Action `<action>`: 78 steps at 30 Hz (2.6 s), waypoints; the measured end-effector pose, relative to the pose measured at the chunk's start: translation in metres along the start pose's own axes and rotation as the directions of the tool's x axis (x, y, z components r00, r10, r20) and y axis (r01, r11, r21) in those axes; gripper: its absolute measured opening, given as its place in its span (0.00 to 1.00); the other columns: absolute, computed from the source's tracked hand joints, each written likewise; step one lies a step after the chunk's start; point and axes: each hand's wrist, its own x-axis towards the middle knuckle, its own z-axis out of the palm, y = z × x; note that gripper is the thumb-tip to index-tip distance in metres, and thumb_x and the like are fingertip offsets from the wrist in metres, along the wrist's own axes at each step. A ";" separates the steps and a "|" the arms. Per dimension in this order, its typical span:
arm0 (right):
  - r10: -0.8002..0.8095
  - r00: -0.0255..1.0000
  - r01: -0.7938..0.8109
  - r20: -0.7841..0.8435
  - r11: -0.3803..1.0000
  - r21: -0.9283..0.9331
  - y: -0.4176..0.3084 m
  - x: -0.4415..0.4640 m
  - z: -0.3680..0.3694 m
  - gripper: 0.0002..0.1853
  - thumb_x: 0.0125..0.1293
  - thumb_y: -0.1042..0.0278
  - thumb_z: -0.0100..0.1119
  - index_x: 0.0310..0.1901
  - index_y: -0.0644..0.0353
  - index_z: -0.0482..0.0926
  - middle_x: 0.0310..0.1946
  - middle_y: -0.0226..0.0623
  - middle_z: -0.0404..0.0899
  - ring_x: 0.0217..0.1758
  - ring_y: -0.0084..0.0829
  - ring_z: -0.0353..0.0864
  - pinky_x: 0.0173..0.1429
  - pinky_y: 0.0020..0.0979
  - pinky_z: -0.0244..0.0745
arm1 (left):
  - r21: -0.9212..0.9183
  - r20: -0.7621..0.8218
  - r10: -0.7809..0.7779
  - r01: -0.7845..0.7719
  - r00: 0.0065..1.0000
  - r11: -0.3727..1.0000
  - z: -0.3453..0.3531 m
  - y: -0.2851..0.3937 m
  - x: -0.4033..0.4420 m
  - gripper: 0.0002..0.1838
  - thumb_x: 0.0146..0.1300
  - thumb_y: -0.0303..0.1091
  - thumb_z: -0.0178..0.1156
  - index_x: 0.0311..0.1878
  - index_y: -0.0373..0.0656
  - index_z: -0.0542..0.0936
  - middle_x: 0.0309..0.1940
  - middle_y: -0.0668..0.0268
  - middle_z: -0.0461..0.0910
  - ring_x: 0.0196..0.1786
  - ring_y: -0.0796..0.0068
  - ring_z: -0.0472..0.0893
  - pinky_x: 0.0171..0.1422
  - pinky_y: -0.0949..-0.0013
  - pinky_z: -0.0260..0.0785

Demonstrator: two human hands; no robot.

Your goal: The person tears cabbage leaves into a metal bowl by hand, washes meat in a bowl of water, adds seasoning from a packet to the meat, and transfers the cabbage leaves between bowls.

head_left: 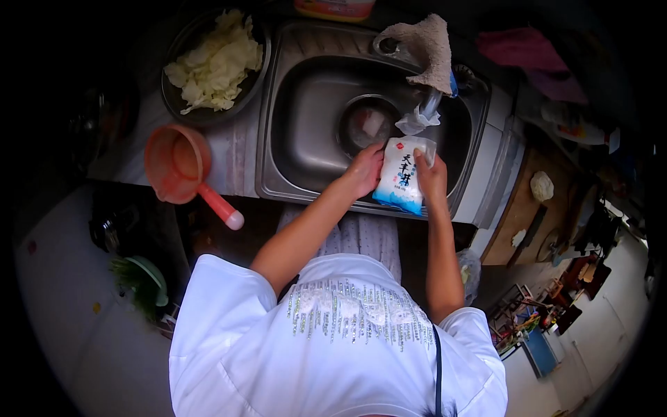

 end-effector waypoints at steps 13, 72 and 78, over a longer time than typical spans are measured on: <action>-0.026 0.999 0.023 0.026 0.995 0.098 -0.001 -0.015 0.026 0.14 0.60 0.59 0.54 0.35 0.65 0.77 0.24 0.45 0.78 0.27 0.32 0.77 0.33 0.32 0.69 | 0.226 -0.279 0.279 -0.220 0.919 0.949 -0.002 -0.019 -0.040 0.20 0.66 0.43 0.42 0.54 0.39 0.69 0.48 0.58 0.75 0.49 0.70 0.76 0.53 0.69 0.68; -0.165 0.972 0.170 -0.167 0.985 0.018 -0.033 0.010 0.013 0.15 0.62 0.59 0.54 0.36 0.66 0.77 0.23 0.35 0.76 0.27 0.21 0.70 0.35 0.28 0.68 | 0.532 -0.001 0.355 -0.300 0.935 0.792 0.026 0.019 -0.008 0.18 0.66 0.40 0.42 0.52 0.38 0.71 0.43 0.63 0.76 0.47 0.72 0.76 0.55 0.69 0.66; -0.163 0.986 0.162 -0.030 0.986 -0.032 -0.031 0.005 0.024 0.14 0.61 0.59 0.54 0.36 0.64 0.77 0.21 0.41 0.75 0.24 0.25 0.70 0.32 0.30 0.67 | 0.342 -0.105 0.232 -0.185 0.967 0.922 -0.008 -0.005 -0.022 0.26 0.68 0.51 0.38 0.58 0.39 0.67 0.53 0.60 0.73 0.54 0.70 0.72 0.59 0.67 0.61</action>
